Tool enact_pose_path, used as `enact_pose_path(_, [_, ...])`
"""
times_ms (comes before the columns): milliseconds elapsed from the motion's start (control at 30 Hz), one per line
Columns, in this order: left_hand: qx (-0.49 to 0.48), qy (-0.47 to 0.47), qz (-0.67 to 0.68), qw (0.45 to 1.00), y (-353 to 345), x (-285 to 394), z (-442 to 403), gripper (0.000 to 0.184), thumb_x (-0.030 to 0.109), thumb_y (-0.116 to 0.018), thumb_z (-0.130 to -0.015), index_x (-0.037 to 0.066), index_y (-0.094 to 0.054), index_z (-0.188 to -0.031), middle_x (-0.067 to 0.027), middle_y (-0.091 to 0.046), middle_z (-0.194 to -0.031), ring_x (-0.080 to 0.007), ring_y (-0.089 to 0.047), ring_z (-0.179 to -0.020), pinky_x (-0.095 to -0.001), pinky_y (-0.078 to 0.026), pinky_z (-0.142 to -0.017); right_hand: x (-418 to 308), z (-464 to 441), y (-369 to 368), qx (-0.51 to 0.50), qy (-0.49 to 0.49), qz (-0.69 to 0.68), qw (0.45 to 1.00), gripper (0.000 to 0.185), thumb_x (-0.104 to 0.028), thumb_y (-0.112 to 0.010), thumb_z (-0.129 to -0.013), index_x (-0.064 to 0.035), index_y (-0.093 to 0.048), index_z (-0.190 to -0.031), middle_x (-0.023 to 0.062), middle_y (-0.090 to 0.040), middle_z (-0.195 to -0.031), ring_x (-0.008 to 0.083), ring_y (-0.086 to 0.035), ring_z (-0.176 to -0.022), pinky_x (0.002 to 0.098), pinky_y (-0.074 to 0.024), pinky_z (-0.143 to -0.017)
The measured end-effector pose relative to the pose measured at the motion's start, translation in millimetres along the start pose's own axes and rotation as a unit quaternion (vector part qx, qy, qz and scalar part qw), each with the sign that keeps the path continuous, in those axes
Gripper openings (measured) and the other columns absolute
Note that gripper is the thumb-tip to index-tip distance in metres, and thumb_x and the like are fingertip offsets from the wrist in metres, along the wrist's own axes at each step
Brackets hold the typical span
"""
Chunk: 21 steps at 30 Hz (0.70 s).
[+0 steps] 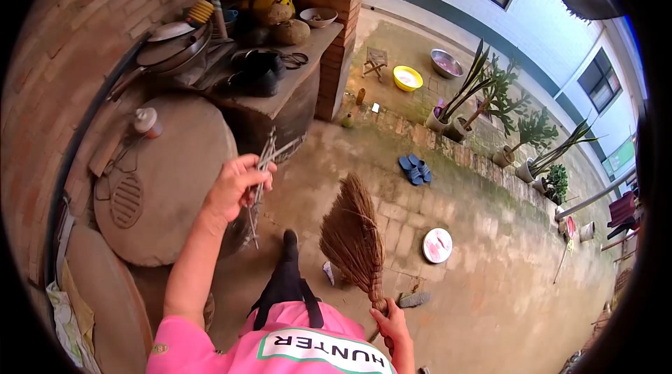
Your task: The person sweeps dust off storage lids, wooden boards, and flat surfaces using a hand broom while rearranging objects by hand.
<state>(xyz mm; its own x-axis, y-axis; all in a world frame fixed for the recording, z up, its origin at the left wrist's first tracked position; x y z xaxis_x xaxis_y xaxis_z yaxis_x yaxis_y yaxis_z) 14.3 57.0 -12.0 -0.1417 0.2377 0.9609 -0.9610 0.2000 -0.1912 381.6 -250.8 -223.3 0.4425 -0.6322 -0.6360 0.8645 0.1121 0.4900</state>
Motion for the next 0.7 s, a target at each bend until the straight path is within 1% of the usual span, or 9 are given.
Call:
enact_pose_path(67, [-0.003, -0.036, -0.023, 0.999, 0, 28, -11, 0.020, 0.013, -0.063, -0.082, -0.001, -0.063, -0.097, -0.0040, -0.063, -0.069, -0.0021, -0.042, -0.042, -0.0172, -0.028, -0.037, -2, 10, -10, 0.004, 0.008, -0.074, 0.997, 0.030, -0.018, -0.072, -0.084, -0.0044, -0.056, -0.105, 0.0026, -0.057, -0.061, 0.0100, -0.046, -0.042, 0.0276, -0.0363, -0.038])
enact_pose_path(100, [-0.012, -0.024, 0.021, 0.999, -11, 19, -121, 0.020, 0.013, -0.062, -0.082, -0.001, -0.063, -0.098, -0.0044, -0.063, -0.069, -0.0022, -0.041, -0.042, -0.0169, -0.028, -0.038, -25, -65, 45, 0.018, -0.050, -0.018, 0.998, 0.042, -0.031, -0.075, -0.080, -0.0049, -0.057, -0.109, 0.0092, -0.063, -0.066, 0.0178, -0.061, -0.052, 0.0337, -0.0496, -0.052])
enact_pose_path(133, [-0.014, 0.001, 0.029, 0.999, -1, 12, -140, 0.021, 0.013, -0.062, -0.082, -0.001, -0.063, -0.098, -0.0045, -0.063, -0.070, -0.0024, -0.042, -0.042, -0.0171, -0.028, -0.038, -21, -54, 29, 0.010, -0.074, -0.036, 0.997, 0.036, -0.025, -0.074, -0.082, -0.0038, -0.058, -0.106, 0.0069, -0.062, -0.066, 0.0143, -0.057, -0.051, 0.0310, -0.0471, -0.050])
enact_pose_path(167, [-0.023, -0.046, 0.027, 0.998, 10, 53, -197, 0.022, 0.013, -0.063, -0.083, -0.001, -0.062, -0.098, -0.0046, -0.062, -0.070, -0.0026, -0.042, -0.043, -0.0172, -0.028, -0.038, -60, -115, 25, 0.031, -0.032, -0.066, 0.997, 0.030, -0.020, -0.073, -0.083, -0.0027, -0.058, -0.102, 0.0046, -0.060, -0.066, 0.0108, -0.053, -0.051, 0.0283, -0.0445, -0.047])
enact_pose_path(233, [-0.020, -0.022, 0.041, 0.999, 18, 58, -253, 0.023, 0.014, -0.063, -0.083, -0.001, -0.062, -0.100, -0.0044, -0.062, -0.071, -0.0027, -0.044, -0.045, -0.0168, -0.031, -0.039, -75, -128, 29, 0.059, -0.014, -0.023, 0.998, 0.038, -0.026, -0.074, -0.081, -0.0005, -0.060, -0.106, 0.0112, -0.067, -0.075, 0.0152, -0.061, -0.063, 0.0317, -0.0506, -0.061])
enact_pose_path(433, [0.007, -0.052, 0.031, 0.998, 42, 144, -456, 0.021, 0.014, -0.063, -0.084, 0.001, -0.065, -0.100, -0.0007, -0.063, -0.074, -0.0019, -0.047, -0.050, -0.0157, -0.033, -0.042, -174, -230, 51, 0.064, -0.117, -0.168, 0.977, 0.028, -0.018, -0.069, -0.086, 0.0008, -0.055, -0.101, 0.0101, -0.062, -0.069, 0.0155, -0.058, -0.055, 0.0300, -0.0461, -0.047])
enact_pose_path(533, [0.036, -0.061, 0.048, 0.996, 47, 168, -543, 0.011, 0.013, -0.067, -0.080, 0.003, -0.062, -0.078, -0.0036, -0.064, -0.068, -0.0063, -0.049, -0.048, -0.0195, -0.031, -0.037, -183, -282, 66, 0.070, -0.114, -0.174, 0.976, 0.026, -0.016, -0.069, -0.086, 0.0016, -0.054, -0.098, 0.0097, -0.061, -0.066, 0.0146, -0.057, -0.050, 0.0292, -0.0454, -0.044])
enact_pose_path(667, [0.076, -0.097, 0.005, 0.992, 56, 175, -658, 0.007, 0.004, -0.064, -0.076, 0.001, -0.060, -0.071, -0.0070, -0.060, -0.061, -0.0079, -0.049, -0.045, -0.0236, -0.030, -0.035, -214, -352, 91, 0.071, -0.140, -0.211, 0.965, 0.025, -0.017, -0.069, -0.086, 0.0007, -0.054, -0.097, 0.0101, -0.062, -0.065, 0.0158, -0.058, -0.050, 0.0296, -0.0459, -0.044])
enact_pose_path(700, [0.095, -0.108, -0.064, 0.988, 58, 182, -684, 0.007, 0.004, -0.064, -0.074, 0.001, -0.060, -0.069, -0.0080, -0.060, -0.060, -0.0092, -0.049, -0.044, -0.0245, -0.030, -0.036, -223, -375, 100, 0.068, -0.134, -0.216, 0.965, 0.025, -0.017, -0.069, -0.087, 0.0006, -0.054, -0.096, 0.0101, -0.061, -0.065, 0.0160, -0.058, -0.049, 0.0295, -0.0459, -0.044])
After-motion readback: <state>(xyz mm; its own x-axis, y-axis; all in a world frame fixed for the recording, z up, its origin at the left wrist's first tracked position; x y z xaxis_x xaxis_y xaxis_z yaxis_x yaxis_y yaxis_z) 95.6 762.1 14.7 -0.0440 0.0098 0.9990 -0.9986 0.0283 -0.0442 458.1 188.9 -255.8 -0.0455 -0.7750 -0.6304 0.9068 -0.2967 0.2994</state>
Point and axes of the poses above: each hand's wrist, its own z-axis away from the middle knuckle, its own y-axis out of the back of the hand, x = y × z, the point moved 6 cm from there along -z, towards the middle knuckle
